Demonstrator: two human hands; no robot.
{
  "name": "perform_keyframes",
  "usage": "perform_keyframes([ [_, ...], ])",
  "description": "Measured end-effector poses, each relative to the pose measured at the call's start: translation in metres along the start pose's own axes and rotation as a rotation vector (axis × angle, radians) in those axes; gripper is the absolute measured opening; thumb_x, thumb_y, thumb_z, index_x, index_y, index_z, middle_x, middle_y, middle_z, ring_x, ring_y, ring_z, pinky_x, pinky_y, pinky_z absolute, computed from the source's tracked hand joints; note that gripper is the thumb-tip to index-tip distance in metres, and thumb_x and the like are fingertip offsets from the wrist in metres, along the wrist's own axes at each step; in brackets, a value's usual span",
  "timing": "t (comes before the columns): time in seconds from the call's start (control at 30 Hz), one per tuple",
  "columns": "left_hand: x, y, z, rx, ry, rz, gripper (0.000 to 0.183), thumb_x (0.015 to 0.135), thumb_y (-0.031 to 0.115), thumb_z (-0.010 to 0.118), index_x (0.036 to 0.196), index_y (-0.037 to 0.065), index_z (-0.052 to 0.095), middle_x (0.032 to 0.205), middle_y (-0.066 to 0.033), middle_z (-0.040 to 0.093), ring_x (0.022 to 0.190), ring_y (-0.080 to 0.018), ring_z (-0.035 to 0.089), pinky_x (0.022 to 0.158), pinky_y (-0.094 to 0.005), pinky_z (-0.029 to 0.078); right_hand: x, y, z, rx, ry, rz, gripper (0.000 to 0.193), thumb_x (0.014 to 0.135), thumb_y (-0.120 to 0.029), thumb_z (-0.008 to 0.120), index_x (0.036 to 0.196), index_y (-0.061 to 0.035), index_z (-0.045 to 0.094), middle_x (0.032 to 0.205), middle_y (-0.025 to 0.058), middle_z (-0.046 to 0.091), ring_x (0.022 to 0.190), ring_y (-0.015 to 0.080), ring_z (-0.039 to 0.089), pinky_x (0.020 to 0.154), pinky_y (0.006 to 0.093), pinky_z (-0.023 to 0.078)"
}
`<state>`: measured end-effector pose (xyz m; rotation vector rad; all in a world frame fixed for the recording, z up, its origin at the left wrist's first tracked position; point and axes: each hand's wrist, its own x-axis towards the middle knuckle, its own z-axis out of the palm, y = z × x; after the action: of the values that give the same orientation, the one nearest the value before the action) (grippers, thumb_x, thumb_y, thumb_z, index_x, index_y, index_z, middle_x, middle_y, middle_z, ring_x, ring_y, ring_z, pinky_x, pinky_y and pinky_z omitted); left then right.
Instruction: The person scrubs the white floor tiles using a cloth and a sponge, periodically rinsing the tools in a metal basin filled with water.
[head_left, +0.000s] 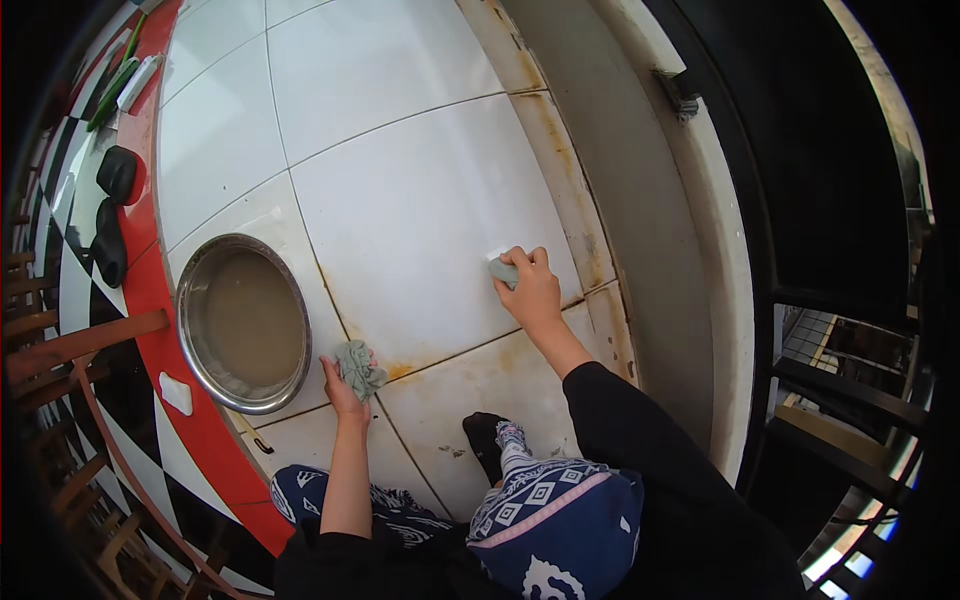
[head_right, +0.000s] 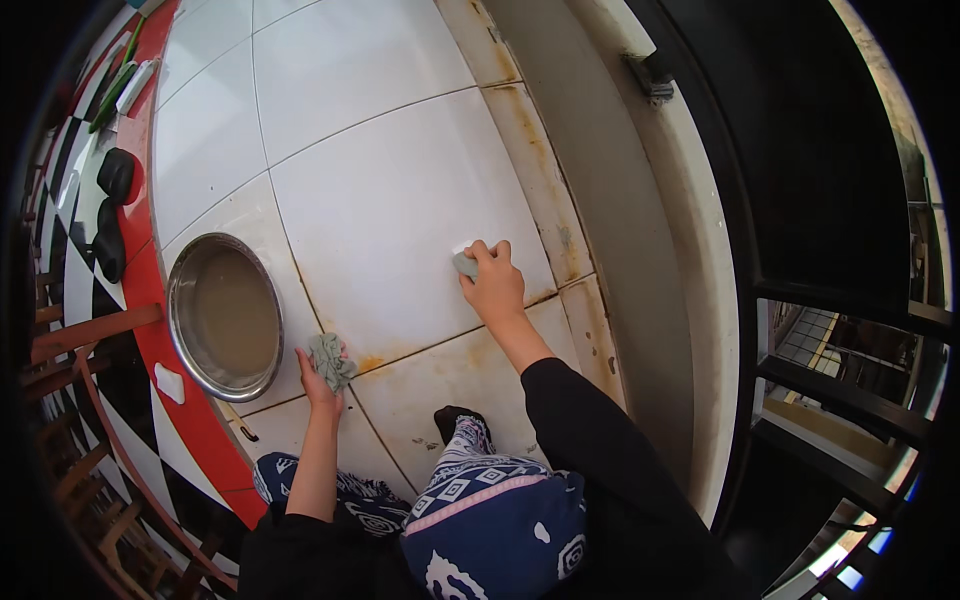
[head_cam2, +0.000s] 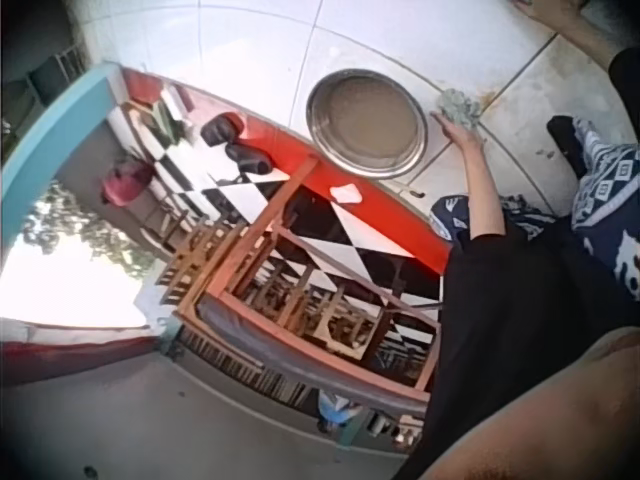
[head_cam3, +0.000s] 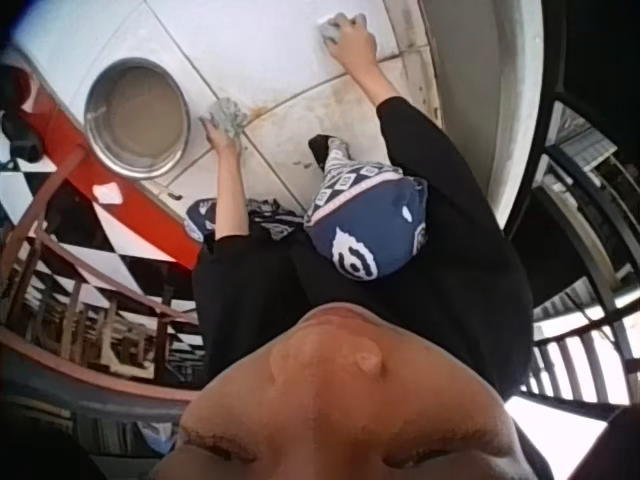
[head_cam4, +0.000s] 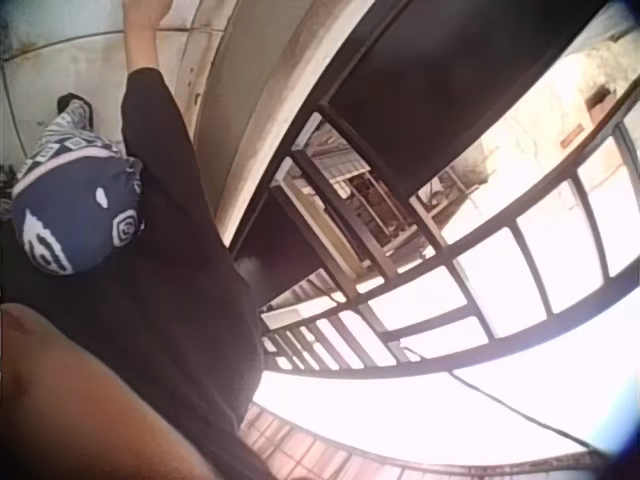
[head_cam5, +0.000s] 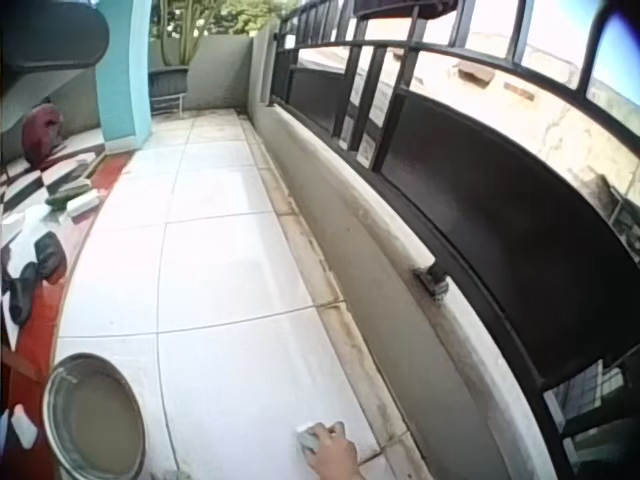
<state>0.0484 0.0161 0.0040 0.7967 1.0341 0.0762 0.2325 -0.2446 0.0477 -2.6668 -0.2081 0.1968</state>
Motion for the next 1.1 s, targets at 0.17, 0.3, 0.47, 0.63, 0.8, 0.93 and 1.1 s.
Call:
perform_keyframes([
  [0.17,0.001,-0.003,0.005,0.0,0.015,-0.025,0.067,0.095,0.06,0.03,0.112,0.001,0.057,0.095,-0.0118,0.065,0.075,-0.0189,0.06,0.069,-0.0298,0.05,0.084,-0.033,-0.002,0.001,0.01,0.093,0.034,0.072,-0.019,0.073,0.102,-0.0149,0.057,0.101,0.0128,0.05,0.074,0.0283,0.063,0.064,0.0379,0.055],
  [0.3,0.01,-0.007,0.006,-0.004,-0.033,-0.005,0.067,0.096,0.058,0.028,0.114,0.0,0.056,0.097,-0.012,0.065,0.081,-0.0206,0.062,0.074,-0.032,0.051,0.107,-0.037,-0.01,-0.045,-0.039,0.109,0.034,0.073,-0.018,0.072,0.103,-0.0148,0.058,0.104,0.0151,0.051,0.076,0.0317,0.064,0.066,0.0391,0.055],
  [0.47,0.011,-0.003,-0.006,-0.019,-0.036,-0.005,0.066,0.098,0.056,0.026,0.115,0.0,0.056,0.1,-0.0125,0.064,0.087,-0.0217,0.061,0.078,-0.0338,0.05,0.018,-0.026,-0.004,-0.043,-0.13,0.082,0.032,0.073,-0.018,0.072,0.101,-0.0141,0.058,0.099,0.0145,0.053,0.076,0.0319,0.063,0.067,0.0387,0.055],
  [0.63,0.01,-0.005,-0.001,-0.008,-0.054,-0.004,0.065,0.098,0.055,0.025,0.116,0.0,0.056,0.101,-0.0124,0.064,0.087,-0.022,0.061,0.079,-0.034,0.05,-0.026,-0.009,-0.003,-0.016,-0.057,0.027,0.035,0.071,-0.018,0.074,0.102,-0.0152,0.058,0.101,0.0142,0.051,0.073,0.0301,0.064,0.065,0.039,0.055],
  [0.8,0.003,-0.003,0.001,0.001,-0.046,0.004,0.064,0.098,0.055,0.027,0.115,0.0,0.056,0.099,-0.0121,0.064,0.084,-0.0218,0.061,0.076,-0.0334,0.05,0.048,-0.029,0.006,-0.033,-0.007,0.088,0.036,0.071,-0.019,0.074,0.102,-0.0159,0.057,0.1,0.013,0.051,0.074,0.0271,0.063,0.066,0.0374,0.055],
  [0.93,0.008,-0.006,0.003,0.012,-0.078,0.022,0.064,0.098,0.055,0.028,0.114,0.0,0.056,0.097,-0.012,0.065,0.081,-0.0224,0.062,0.075,-0.0328,0.051,0.107,-0.038,0.005,0.001,0.058,0.093,0.036,0.072,-0.02,0.073,0.104,-0.015,0.057,0.105,0.0158,0.051,0.075,0.031,0.064,0.067,0.0374,0.055],
  [1.1,0.015,-0.006,0.0,-0.04,-0.084,-0.012,0.065,0.098,0.055,0.026,0.115,0.0,0.055,0.1,-0.0128,0.064,0.086,-0.0229,0.062,0.078,-0.0342,0.051,0.085,-0.036,-0.001,-0.026,-0.047,0.128,0.036,0.074,-0.02,0.072,0.106,-0.0147,0.056,0.107,0.0172,0.051,0.074,0.0319,0.063,0.065,0.0379,0.055],
])
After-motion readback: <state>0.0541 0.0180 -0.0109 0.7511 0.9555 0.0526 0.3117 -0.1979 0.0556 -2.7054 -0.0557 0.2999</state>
